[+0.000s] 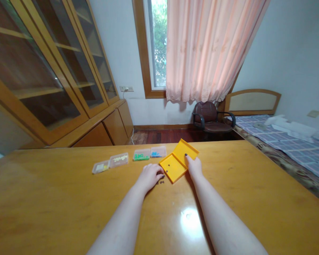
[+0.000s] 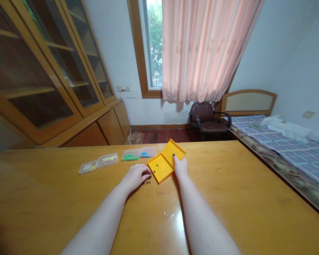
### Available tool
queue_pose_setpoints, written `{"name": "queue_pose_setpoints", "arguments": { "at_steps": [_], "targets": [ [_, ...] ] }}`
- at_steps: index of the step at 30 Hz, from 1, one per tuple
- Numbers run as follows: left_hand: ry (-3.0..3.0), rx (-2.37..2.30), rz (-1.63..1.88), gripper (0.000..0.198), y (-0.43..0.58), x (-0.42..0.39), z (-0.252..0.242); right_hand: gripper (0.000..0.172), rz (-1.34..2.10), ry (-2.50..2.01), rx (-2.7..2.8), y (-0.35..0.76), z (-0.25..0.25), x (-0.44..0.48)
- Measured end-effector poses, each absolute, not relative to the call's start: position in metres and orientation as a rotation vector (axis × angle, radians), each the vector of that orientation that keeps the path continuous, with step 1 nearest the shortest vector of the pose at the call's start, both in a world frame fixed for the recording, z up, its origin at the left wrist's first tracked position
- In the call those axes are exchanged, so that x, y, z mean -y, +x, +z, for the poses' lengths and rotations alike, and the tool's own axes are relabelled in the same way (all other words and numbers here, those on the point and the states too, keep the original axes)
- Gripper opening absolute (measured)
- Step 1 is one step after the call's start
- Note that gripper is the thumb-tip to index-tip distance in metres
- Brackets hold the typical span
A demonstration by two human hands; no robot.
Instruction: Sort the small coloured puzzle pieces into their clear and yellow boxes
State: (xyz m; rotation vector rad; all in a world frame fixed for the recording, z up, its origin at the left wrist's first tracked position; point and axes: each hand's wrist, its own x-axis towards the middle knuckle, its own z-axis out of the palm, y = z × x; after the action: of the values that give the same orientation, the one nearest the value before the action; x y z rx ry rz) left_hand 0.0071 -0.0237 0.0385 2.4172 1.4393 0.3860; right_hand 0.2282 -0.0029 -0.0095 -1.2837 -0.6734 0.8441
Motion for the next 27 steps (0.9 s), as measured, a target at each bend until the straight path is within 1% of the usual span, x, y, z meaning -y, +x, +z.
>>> {"name": "queue_pose_setpoints", "arguments": {
  "at_steps": [4, 9, 12, 16, 18, 22, 27],
  "targets": [
    [2.453, -1.44, 0.324, 0.003, 0.012, 0.025, 0.032, 0.034, 0.84, -1.319, 0.676, 0.228, -0.006, 0.005],
    [2.448, -1.464, 0.369, 0.003, 0.011, 0.022, 0.026, 0.033, 0.838, -1.322, 0.681, 0.228, -0.008, 0.004],
    [2.4, -1.501, 0.482, 0.006, 0.009, 0.018, 0.028, 0.034, 0.832, -1.322, 0.687, 0.228, -0.01, 0.003],
    [2.319, -1.53, 0.741, 0.013, 0.01, 0.017, 0.031, 0.037, 0.87, -1.27, 0.7, 0.227, -0.013, 0.002],
    [2.322, -1.499, 0.793, 0.015, 0.011, 0.017, 0.029, 0.038, 0.893, -1.247, 0.71, 0.226, -0.014, 0.002],
    [2.378, -1.544, 0.66, 0.027, 0.011, 0.018, 0.025, 0.038, 0.883, -1.259, 0.712, 0.226, -0.012, 0.003],
    [2.315, -1.857, 0.435, 0.013, -0.003, 0.016, 0.03, 0.035, 0.831, -1.311, 0.712, 0.23, -0.009, 0.003]
  ]
}}
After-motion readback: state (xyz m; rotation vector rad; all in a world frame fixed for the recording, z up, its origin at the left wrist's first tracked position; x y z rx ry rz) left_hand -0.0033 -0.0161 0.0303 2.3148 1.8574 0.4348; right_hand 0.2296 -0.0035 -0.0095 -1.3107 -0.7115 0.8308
